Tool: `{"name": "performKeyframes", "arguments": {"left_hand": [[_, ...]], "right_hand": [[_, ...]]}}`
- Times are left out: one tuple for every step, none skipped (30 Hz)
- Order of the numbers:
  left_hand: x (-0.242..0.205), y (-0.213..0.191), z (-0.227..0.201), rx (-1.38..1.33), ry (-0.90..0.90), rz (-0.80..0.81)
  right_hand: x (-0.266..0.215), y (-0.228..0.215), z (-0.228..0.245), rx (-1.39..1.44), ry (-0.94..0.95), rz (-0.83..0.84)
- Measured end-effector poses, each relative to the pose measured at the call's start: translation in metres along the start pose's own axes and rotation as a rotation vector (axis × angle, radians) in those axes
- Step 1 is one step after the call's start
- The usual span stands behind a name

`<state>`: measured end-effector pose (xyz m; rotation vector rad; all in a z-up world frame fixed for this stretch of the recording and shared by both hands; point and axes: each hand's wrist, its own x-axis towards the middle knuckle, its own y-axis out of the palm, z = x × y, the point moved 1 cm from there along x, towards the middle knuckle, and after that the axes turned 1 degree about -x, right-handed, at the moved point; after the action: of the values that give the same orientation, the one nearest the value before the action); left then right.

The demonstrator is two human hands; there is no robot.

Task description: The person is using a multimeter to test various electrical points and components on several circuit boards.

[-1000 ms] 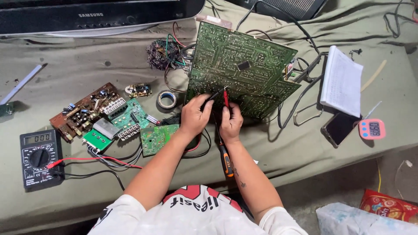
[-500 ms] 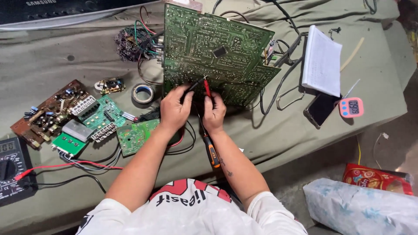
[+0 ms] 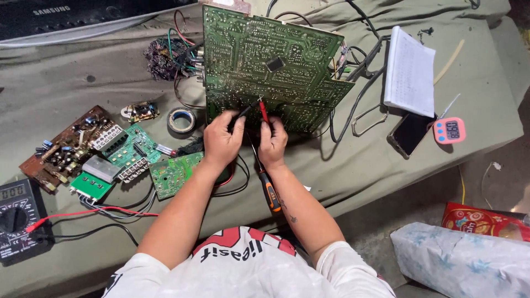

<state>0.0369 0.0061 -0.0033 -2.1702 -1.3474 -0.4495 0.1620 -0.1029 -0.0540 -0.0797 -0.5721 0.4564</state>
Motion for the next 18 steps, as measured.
{"name": "performKeyframes", "arguments": {"left_hand": [[0.001,-0.002,-0.002,0.001,0.001,0.001],[0.003,-0.003,-0.004,-0.002,-0.002,-0.004],[0.003,-0.005,-0.006,-0.005,-0.007,-0.01],[0.003,-0.003,-0.005,-0.005,-0.007,-0.01],[0.002,-0.003,-0.005,-0.005,-0.003,0.001],[0.002,-0.002,-0.004,-0.005,0.001,0.011],[0.001,-0.002,-0.004,-0.003,0.002,0.014],[0.001,-0.002,-0.004,-0.003,0.0,0.02],[0.001,-0.001,-0.004,-0.004,-0.005,0.023],[0.001,-0.002,-0.005,-0.004,-0.005,0.021],[0.001,-0.003,-0.006,-0.003,-0.008,0.016],[0.002,-0.004,-0.007,-0.002,-0.011,0.011],[0.001,-0.003,-0.005,-0.001,-0.011,0.008],[0.001,-0.002,-0.004,0.003,-0.009,0.011],[-0.001,-0.002,-0.002,0.01,-0.009,0.013],[-0.001,-0.001,-0.002,0.012,-0.012,0.01],[-0.001,0.0,-0.001,0.006,-0.013,0.012],[0.0,0.0,0.0,0.0,-0.014,0.015]], "right_hand": [[-0.001,0.001,-0.001,0.001,0.0,-0.001],[-0.001,0.002,-0.003,-0.004,0.001,0.005],[-0.002,0.002,-0.005,-0.01,0.002,0.013],[-0.001,0.002,-0.003,-0.01,0.003,0.014],[-0.001,0.001,-0.001,-0.012,0.0,0.002],[-0.001,0.001,0.002,-0.014,-0.003,-0.009],[-0.003,0.002,-0.003,-0.012,-0.001,-0.011],[-0.004,0.004,-0.008,-0.016,0.001,-0.003],[-0.005,0.005,-0.013,-0.021,0.001,0.008],[-0.005,0.005,-0.014,-0.02,0.0,0.009],[-0.005,0.005,-0.014,-0.024,-0.003,0.012],[-0.005,0.006,-0.014,-0.027,-0.007,0.015],[-0.004,0.006,-0.012,-0.026,-0.009,0.017],[-0.002,0.005,-0.011,-0.033,-0.01,0.015],[-0.002,0.006,-0.008,-0.04,-0.01,0.016],[-0.003,0.005,-0.008,-0.038,-0.01,0.02],[-0.002,0.005,-0.008,-0.047,-0.014,0.027],[-0.002,0.005,-0.008,-0.057,-0.017,0.033]]}}
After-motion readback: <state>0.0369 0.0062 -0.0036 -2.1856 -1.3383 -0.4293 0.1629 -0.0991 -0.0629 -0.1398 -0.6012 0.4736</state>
